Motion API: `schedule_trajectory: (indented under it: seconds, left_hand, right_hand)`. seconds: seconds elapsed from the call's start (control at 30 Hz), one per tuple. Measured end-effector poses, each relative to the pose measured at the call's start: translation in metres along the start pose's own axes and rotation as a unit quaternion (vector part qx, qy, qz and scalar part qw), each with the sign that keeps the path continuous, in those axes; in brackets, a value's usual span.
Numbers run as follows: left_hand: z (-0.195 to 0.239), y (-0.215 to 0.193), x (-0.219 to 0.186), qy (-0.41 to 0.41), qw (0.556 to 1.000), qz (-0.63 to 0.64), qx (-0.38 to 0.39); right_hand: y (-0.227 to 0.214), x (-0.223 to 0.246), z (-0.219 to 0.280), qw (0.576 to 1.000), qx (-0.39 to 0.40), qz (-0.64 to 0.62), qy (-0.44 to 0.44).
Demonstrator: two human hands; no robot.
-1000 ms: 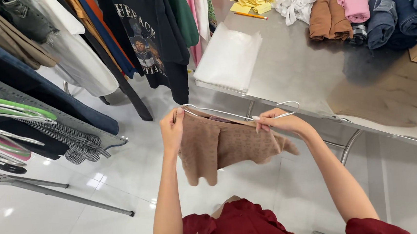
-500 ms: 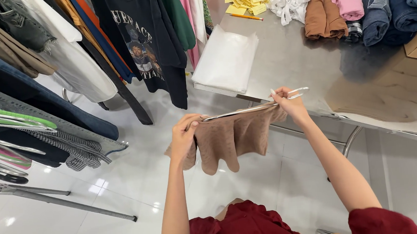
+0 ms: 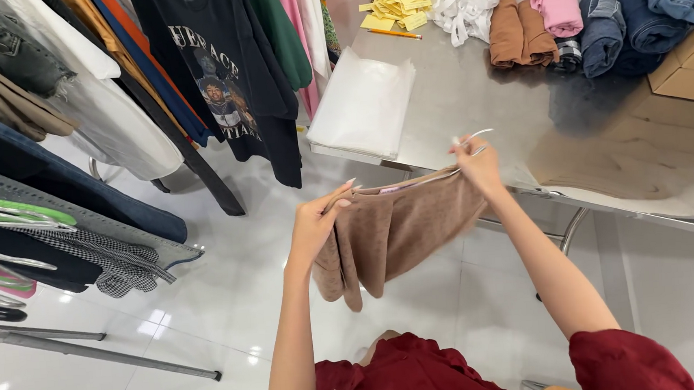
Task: The person picks up folded garments from a metal table, unfolds them, and places them onto hangers. They then hang the garments on a nearby clothing rack. The process is repeated for a brown top, a pink top, and a brown skirt.
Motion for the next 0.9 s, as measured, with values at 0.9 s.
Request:
schedule_trajectory:
  seconds: [0.9]
  left_hand:
    - [-0.028,0.003,-0.002,0.087,0.954,-0.284,-0.035]
  right_hand:
    - [0.03,0.184,0.072,0.932,0.313,-0.181,-0.028]
Point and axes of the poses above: each hand's wrist, its own z-axis away from the middle knuckle, its own y-axis out of the palm, x = y × z, the point moved 9 cm from there along -z, towards the middle knuckle, and after that the axes turned 5 degrees about -z, right-handed, at the moved point
